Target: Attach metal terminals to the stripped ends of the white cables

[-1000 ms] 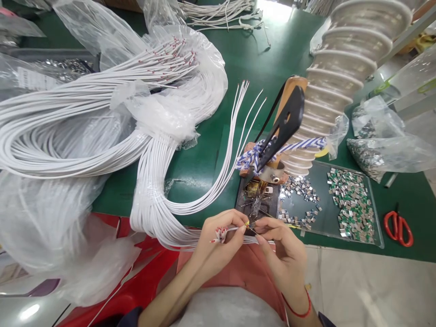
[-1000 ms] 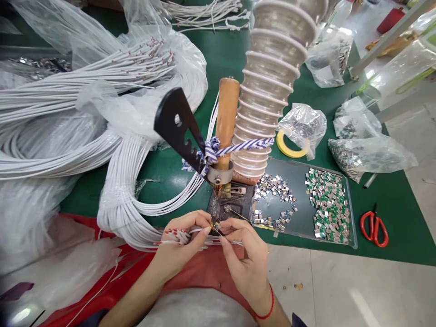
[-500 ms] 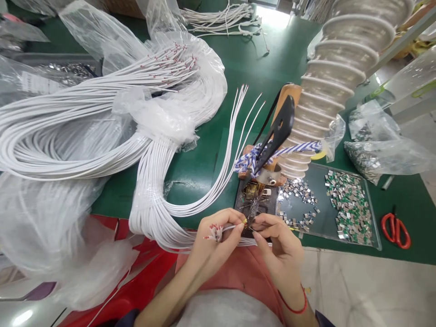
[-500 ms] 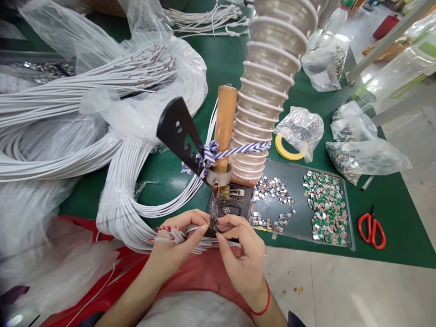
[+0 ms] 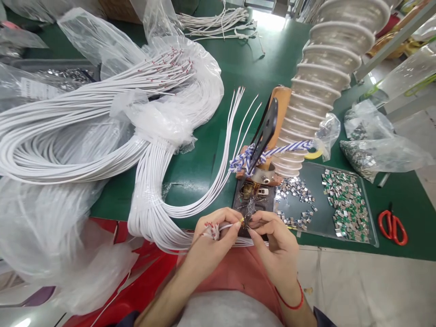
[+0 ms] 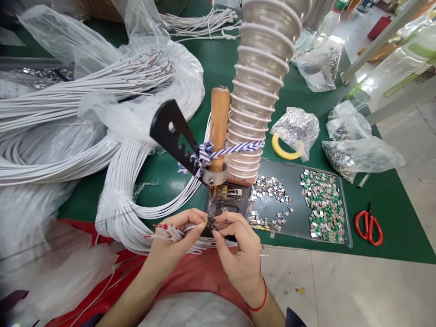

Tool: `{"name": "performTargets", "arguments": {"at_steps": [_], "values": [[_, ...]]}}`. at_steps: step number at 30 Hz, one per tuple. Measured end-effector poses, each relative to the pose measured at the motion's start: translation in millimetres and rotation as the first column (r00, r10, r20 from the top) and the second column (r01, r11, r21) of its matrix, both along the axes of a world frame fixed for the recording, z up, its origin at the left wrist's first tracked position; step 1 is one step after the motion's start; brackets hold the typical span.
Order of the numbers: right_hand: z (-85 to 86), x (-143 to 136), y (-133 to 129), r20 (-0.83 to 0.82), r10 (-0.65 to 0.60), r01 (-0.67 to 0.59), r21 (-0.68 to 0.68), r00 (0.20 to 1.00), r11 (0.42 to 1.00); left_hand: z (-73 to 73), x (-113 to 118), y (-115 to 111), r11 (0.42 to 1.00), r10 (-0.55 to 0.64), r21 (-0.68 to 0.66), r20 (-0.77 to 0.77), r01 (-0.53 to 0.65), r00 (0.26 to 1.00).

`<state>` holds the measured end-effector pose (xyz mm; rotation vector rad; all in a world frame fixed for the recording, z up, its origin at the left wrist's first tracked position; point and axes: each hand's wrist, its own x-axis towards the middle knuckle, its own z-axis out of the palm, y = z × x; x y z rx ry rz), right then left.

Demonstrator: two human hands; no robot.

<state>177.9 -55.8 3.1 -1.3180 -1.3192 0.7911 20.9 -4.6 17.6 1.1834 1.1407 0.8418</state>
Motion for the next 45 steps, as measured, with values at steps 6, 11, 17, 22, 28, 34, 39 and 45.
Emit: {"name": "performTargets", "arguments": {"at_steps": [6, 11, 17, 22, 28, 34, 39, 45], "values": [[1.5, 0, 2, 0.006, -0.003, 0.003, 0.009, 1.000, 1.000, 0.2, -1, 0, 1.000, -0.014, -0.011, 0.015, 0.014, 1.000], [-1.9, 1, 1, 0.010, 0.015, -0.015, -0.001, 1.000, 1.000, -1.1, -2, 1, 0.999, -0.042, -0.007, -0.006, 0.042, 0.999], [-8.6, 1, -2, 0.012, 0.001, 0.000, -0.030, 1.000, 1.000, -3.9, 0, 1, 0.999, -0.046, 0.023, -0.071, 0.048, 0.996], [-2.6, 0, 2, 0.045, -0.003, 0.003, 0.006, 0.999, 1.000, -0.9, 1, 0, 0.996, -0.022, 0.080, -0.082, 0.028, 0.996], [0.1, 0, 4, 0.072, 0.005, -0.008, 0.034, 0.997, 0.999, 1.1, 0, -1, 0.996, -0.012, 0.089, -0.061, 0.017, 0.998], [-1.5, 1, 2, 0.049, -0.009, 0.009, 0.007, 0.999, 1.000, 0.9, 1, 0, 0.995, -0.021, 0.096, -0.089, 0.029, 0.996], [-1.9, 0, 2, 0.047, -0.007, 0.006, 0.011, 0.999, 1.000, 0.7, 0, 0, 0.998, -0.017, 0.063, -0.045, 0.019, 0.999], [-7.7, -1, -2, 0.020, -0.007, 0.007, -0.004, 1.000, 1.000, -6.2, -3, -4, 0.998, -0.038, 0.039, -0.079, 0.041, 0.996]]}}
